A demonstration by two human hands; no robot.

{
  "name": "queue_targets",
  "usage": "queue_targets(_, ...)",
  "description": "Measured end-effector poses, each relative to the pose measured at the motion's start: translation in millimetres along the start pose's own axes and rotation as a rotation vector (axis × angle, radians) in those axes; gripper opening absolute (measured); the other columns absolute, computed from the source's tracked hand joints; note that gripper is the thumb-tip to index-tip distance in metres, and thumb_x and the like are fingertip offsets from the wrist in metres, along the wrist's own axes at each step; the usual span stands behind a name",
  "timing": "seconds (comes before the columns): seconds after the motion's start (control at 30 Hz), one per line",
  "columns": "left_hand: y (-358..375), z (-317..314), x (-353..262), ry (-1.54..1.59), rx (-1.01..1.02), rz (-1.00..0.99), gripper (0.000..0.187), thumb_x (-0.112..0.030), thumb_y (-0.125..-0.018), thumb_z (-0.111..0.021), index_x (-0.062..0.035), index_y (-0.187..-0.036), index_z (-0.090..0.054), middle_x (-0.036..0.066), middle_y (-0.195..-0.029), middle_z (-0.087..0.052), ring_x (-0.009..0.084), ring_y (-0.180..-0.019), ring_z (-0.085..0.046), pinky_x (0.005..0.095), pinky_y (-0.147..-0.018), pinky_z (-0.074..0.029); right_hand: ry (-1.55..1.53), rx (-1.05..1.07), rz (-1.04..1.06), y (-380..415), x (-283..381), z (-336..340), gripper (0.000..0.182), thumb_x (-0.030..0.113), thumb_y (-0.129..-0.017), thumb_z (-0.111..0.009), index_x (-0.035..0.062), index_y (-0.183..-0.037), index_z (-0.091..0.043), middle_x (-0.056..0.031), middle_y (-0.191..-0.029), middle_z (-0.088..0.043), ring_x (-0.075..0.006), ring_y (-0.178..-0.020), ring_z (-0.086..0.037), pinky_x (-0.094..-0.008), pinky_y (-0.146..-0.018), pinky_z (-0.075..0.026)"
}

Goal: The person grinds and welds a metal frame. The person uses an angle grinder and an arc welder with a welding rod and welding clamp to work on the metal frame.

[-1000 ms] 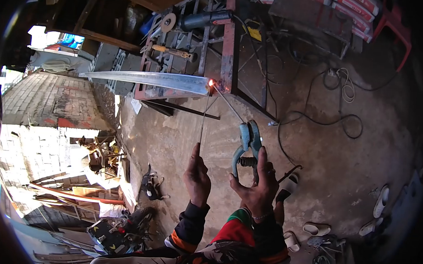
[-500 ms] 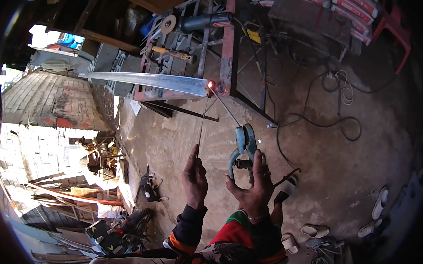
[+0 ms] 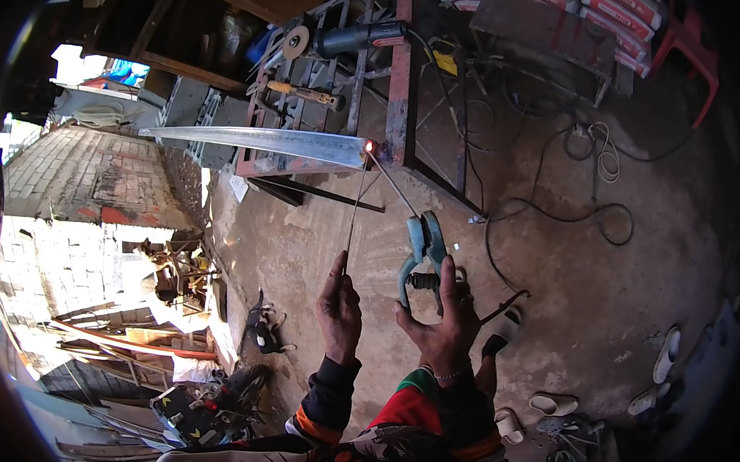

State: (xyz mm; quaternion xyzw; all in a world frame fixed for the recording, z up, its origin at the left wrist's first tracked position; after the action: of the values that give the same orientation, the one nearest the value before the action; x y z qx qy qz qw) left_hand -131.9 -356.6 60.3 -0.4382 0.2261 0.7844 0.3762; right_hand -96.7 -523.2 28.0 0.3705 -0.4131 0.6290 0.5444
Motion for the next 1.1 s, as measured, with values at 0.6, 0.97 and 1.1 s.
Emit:
queue_targets(0.6,-0.7,-0.7,-0.1,0.05,0.008,0.032,0.048,0.003,-0.101,-0.044,-0.0029,-0.148,-0.051,0.0,-0.112,-0.068,0.0052,-0.071,-0.04,0.0198,-0.064,-0.04,-0.088,-0.077,0.027,3.3,-0.2,-0.3,0.108,0.025,-0.067,-0.092,-0.0031,-0.154,-0.034,-0.027,-0.13,-0.06,-0.0388,-0.115,-0.063,-0.0431,-0.095,-0.052)
queue_targets(0.97,-1.4,-0.3,2.4,0.007,0.009,0.023,0.049,0.005,-0.099,-0.044,-0.0018,-0.147,-0.052,0.002,-0.124,-0.068,0.0054,-0.071,-0.041,0.0197,-0.065,-0.041,-0.078,-0.007,-0.023,3.5,-0.3,3.0,0.107,0.025,-0.068,-0.092,-0.0036,-0.153,-0.035,-0.028,-0.133,-0.059,-0.0396,-0.116,-0.062,-0.0447,-0.096,-0.052)
queue_targets(1.1,-1.0,-2.0,2.7,0.024,0.014,0.042,0.05,0.007,-0.099,-0.044,-0.0016,-0.147,-0.052,0.002,-0.125,-0.068,0.0054,-0.072,-0.041,0.0194,-0.066,-0.041,-0.067,0.017,-0.037,3.3,-2.2,4.0,0.106,0.025,-0.066,-0.092,-0.002,-0.153,-0.037,-0.0257,-0.129,-0.061,-0.0382,-0.111,-0.064,-0.0439,-0.092,-0.054)
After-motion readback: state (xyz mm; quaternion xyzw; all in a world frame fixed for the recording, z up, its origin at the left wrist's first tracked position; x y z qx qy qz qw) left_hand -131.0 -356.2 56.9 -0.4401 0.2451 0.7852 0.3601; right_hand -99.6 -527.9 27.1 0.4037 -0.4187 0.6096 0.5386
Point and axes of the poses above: each hand's wrist, its own y-axis away from the middle knuckle, its own z-axis out of the back of the hand, x = y × z, the point moved 1 cm from there along -y, towards the middle knuckle
